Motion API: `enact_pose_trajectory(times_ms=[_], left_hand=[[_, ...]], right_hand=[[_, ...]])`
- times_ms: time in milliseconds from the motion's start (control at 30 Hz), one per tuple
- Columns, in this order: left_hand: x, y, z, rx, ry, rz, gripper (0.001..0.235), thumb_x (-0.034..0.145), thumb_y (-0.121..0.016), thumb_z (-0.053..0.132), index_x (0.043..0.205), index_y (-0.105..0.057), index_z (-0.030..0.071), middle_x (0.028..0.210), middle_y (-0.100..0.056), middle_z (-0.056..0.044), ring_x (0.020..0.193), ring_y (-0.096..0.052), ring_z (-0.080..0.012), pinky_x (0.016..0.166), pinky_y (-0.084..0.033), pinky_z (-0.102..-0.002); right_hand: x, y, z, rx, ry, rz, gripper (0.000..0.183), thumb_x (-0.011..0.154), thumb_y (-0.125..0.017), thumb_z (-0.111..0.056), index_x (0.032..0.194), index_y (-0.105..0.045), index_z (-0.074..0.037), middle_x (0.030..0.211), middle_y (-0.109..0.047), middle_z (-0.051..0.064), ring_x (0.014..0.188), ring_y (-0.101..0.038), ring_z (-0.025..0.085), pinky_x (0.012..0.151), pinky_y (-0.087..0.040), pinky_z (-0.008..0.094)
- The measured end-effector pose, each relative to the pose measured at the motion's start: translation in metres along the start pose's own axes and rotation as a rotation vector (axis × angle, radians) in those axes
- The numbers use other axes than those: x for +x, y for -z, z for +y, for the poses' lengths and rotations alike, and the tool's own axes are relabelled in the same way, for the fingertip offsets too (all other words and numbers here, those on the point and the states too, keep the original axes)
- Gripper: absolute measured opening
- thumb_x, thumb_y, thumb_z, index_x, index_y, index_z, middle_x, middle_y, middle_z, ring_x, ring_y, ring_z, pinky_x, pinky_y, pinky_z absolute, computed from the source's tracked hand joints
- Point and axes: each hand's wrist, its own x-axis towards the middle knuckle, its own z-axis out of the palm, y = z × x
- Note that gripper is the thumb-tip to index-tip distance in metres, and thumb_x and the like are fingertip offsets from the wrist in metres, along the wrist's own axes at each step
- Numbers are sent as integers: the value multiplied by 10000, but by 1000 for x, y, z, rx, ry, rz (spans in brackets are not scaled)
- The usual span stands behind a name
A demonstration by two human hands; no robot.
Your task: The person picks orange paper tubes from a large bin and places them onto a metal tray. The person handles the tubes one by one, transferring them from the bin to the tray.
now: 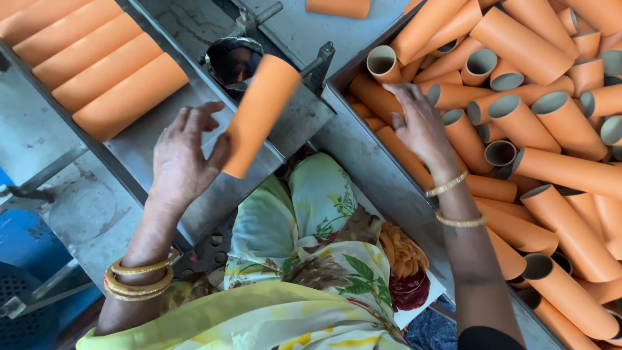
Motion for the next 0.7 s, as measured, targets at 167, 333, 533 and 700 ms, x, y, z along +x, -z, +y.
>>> enact_pose_trajectory(times_ms=[167,333,533,700], left_hand=[[3,-9,4,130,-102,2,750,938,-721,468,1510,-441,72,1157,-654,-168,1020,-684,-368,846,-544,-484],[20,-21,24,38,92,-224,858,878,-654,624,1560,-370,188,1256,-613,-210,970,-710,-361,813,-575,-483],[30,-45,40,141,77,-231,676,918,-636,642,1403,-554,177,1241,-616,-206,1163,-627,-376,987,-489,-526],[32,-67,31,439,-142,-94,558,897,-716,406,1373,-582,148,1423,-525,-197,1384,-444,-356,1186,-270,-596]], right_hand=[[19,-69,104,-499,-179,-292,759,778,-760,-98,1475,-486,-220,1377,-564,132,1247,-567,370,929,-467,630],[12,-103,141,-678,-79,-289,932,729,-800,-175,1572,-403,-197,1212,-628,164,1154,-613,371,1021,-407,627],[10,-87,122,-512,-41,-157,699,736,-810,-239,1387,-573,-143,1110,-702,167,1049,-675,370,892,-497,544],[4,-42,86,-313,-40,151,232,984,-637,-103,1209,-691,-125,1082,-732,139,959,-697,372,824,-542,514]])
